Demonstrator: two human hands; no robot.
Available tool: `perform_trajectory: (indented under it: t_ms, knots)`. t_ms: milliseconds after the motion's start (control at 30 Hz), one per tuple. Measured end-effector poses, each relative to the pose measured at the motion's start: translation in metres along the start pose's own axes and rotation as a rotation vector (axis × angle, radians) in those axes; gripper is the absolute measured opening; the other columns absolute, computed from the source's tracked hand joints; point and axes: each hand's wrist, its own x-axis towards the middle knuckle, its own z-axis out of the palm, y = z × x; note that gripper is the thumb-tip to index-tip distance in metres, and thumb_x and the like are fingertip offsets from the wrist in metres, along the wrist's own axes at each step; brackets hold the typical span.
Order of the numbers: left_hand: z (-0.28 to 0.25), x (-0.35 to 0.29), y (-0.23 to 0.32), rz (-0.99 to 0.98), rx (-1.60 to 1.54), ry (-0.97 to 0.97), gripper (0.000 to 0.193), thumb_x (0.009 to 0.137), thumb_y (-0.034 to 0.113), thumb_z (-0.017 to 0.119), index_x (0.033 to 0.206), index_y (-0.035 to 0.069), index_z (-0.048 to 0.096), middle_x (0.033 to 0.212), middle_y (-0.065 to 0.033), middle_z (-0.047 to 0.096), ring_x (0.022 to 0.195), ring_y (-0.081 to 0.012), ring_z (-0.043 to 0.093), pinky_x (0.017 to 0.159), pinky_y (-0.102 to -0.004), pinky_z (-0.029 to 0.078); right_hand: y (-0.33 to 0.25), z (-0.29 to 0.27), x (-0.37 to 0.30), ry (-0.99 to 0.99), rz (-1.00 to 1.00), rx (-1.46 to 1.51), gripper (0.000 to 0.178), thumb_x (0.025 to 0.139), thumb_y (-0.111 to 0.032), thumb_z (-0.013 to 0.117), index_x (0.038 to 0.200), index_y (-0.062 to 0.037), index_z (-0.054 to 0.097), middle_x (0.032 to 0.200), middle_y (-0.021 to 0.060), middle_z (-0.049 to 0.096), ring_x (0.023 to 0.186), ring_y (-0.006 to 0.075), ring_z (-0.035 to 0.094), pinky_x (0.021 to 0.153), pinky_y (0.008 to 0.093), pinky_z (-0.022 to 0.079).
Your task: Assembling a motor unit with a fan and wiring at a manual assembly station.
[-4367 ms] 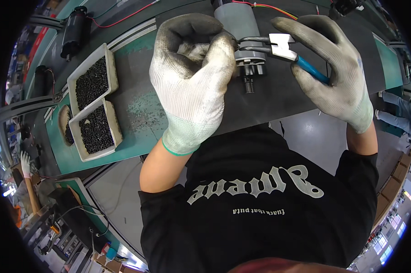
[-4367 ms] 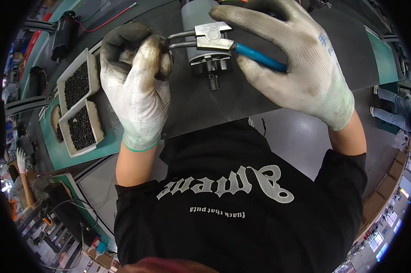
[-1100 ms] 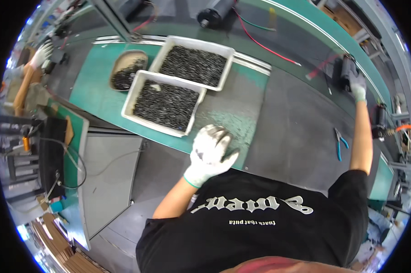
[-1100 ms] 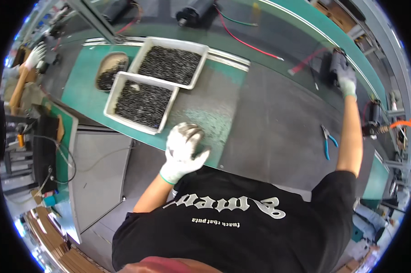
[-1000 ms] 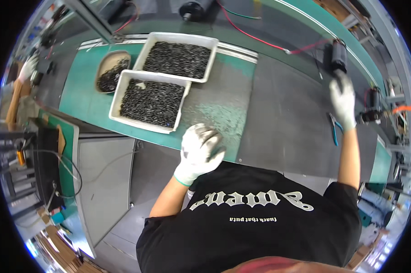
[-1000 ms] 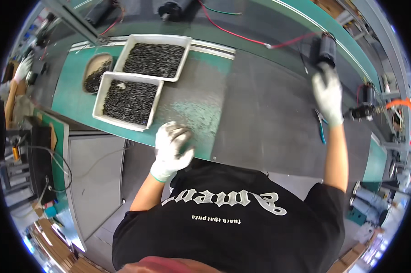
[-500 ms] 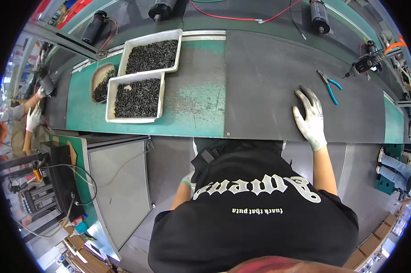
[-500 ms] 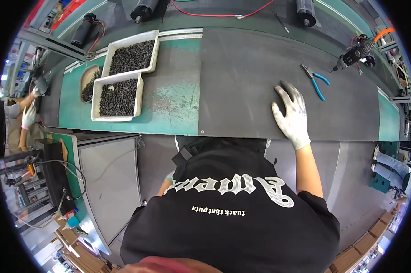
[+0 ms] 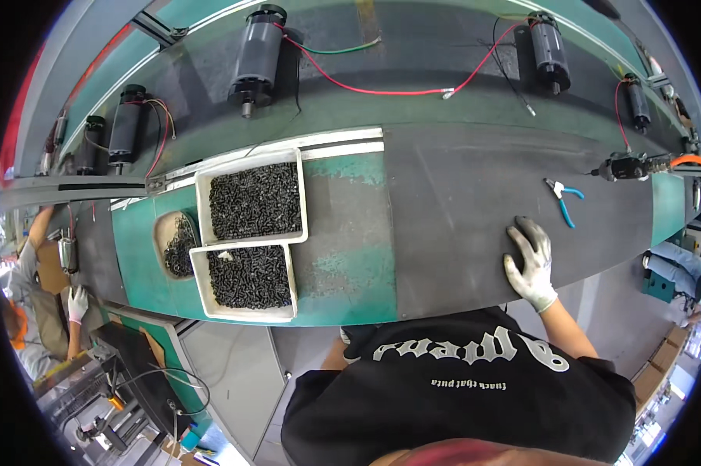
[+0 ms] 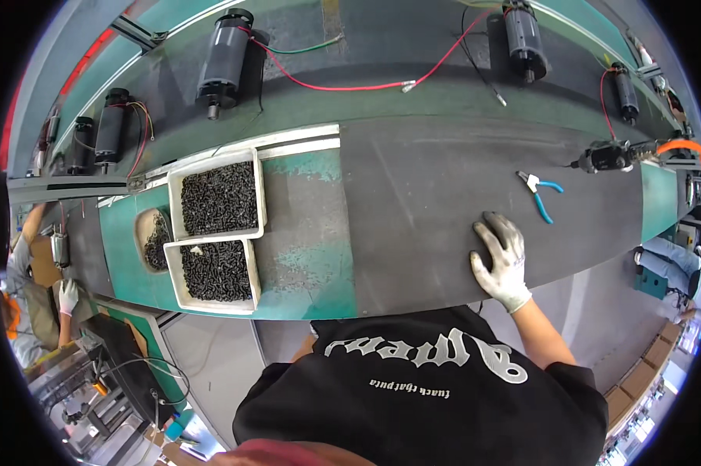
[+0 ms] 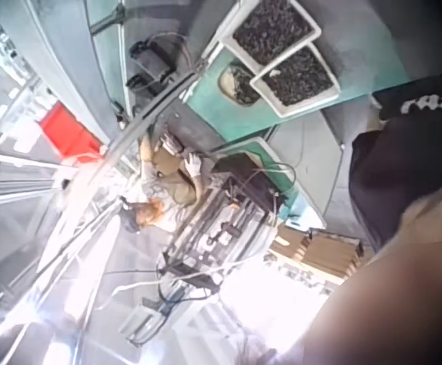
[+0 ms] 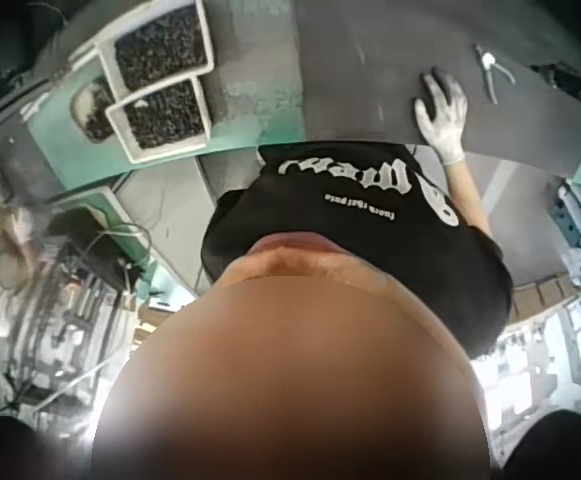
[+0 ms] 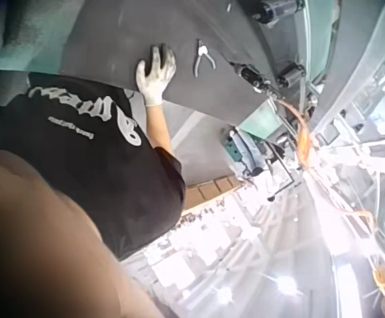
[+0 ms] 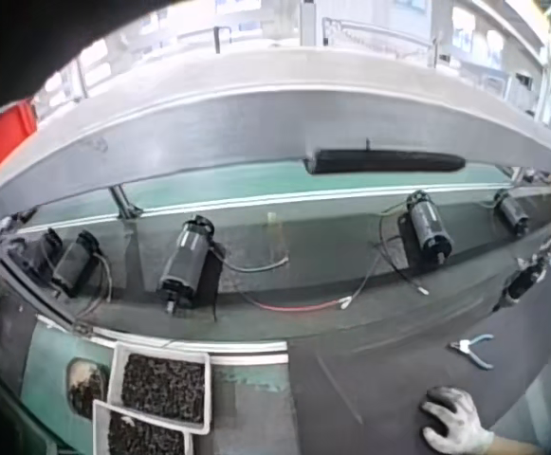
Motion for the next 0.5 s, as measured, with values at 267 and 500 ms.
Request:
perform_trajectory:
  t_ms: [267,500]
  knots:
    - [-0.118,0.051,-0.03,0.099,-0.281,0.139,0.032,0.094,0.024,0.06,0.11,-0.003,0.064,0.101,-0.0175,0.07,0.094,-0.03,0.066,0.087,-0.041,0.053,-0.005,0.004,0.004,0.078,0.031,-0.041,0.044,0.082,-0.011,0.06,0.125,-0.0022,0.061,0.135,0.0211,0.054,0.128,0.0389,0.049,0.111,0.0471,0.037]
    - [-0.101,0.106,0.138,0.298,-0.205,0.613,0.036,0.099,0.031,0.053,0.11,-0.001,0.064,0.103,-0.0118,0.068,0.093,-0.0219,0.062,0.088,-0.0397,0.053,-0.114,-0.023,0.14,0.065,-0.056,0.8,0.036,0.099,-0.018,0.05,0.125,0.0034,0.062,0.118,0.0108,0.066,0.108,0.0186,0.061,0.098,0.031,0.045]
